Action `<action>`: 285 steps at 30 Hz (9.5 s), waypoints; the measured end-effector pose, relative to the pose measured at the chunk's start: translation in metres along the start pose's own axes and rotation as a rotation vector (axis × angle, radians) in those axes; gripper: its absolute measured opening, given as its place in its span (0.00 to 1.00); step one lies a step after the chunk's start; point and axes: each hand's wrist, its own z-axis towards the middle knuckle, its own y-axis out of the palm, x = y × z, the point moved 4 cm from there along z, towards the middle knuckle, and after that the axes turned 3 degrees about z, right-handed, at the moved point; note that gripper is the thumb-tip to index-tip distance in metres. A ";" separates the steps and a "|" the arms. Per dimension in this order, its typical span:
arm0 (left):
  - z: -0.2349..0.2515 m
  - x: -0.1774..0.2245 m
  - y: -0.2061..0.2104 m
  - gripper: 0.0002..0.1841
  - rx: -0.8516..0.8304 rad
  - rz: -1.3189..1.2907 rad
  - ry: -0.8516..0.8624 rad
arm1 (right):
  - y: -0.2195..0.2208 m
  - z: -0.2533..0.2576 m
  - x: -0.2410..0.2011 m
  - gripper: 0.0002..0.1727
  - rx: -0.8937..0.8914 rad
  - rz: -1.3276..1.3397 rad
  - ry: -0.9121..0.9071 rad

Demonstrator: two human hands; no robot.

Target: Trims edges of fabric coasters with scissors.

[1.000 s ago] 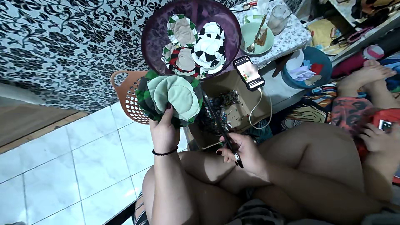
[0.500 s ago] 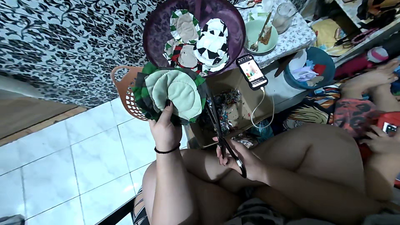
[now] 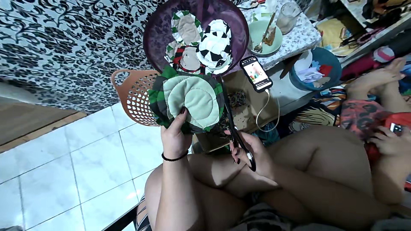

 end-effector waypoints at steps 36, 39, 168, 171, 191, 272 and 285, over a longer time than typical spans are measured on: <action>0.004 0.008 -0.012 0.15 0.005 -0.080 -0.050 | 0.000 -0.006 -0.007 0.22 0.110 0.013 0.006; 0.007 0.006 -0.011 0.20 -0.109 -0.372 -0.055 | 0.002 -0.006 -0.005 0.22 0.103 0.026 0.013; 0.017 -0.018 -0.003 0.46 -0.155 -0.753 -0.028 | 0.011 -0.008 -0.005 0.28 -0.054 -0.061 0.076; 0.019 -0.017 -0.007 0.45 -0.170 -0.739 0.012 | 0.008 -0.006 -0.004 0.28 -0.061 -0.064 0.143; 0.012 -0.017 -0.020 0.11 -0.106 -0.500 -0.027 | 0.007 -0.002 0.003 0.44 -0.182 -0.016 0.002; 0.012 -0.001 -0.026 0.21 -0.085 -0.349 -0.140 | 0.000 -0.001 -0.003 0.37 -0.154 -0.005 0.009; 0.013 0.001 -0.028 0.19 -0.064 -0.334 -0.155 | -0.003 -0.002 -0.007 0.31 -0.082 -0.049 0.044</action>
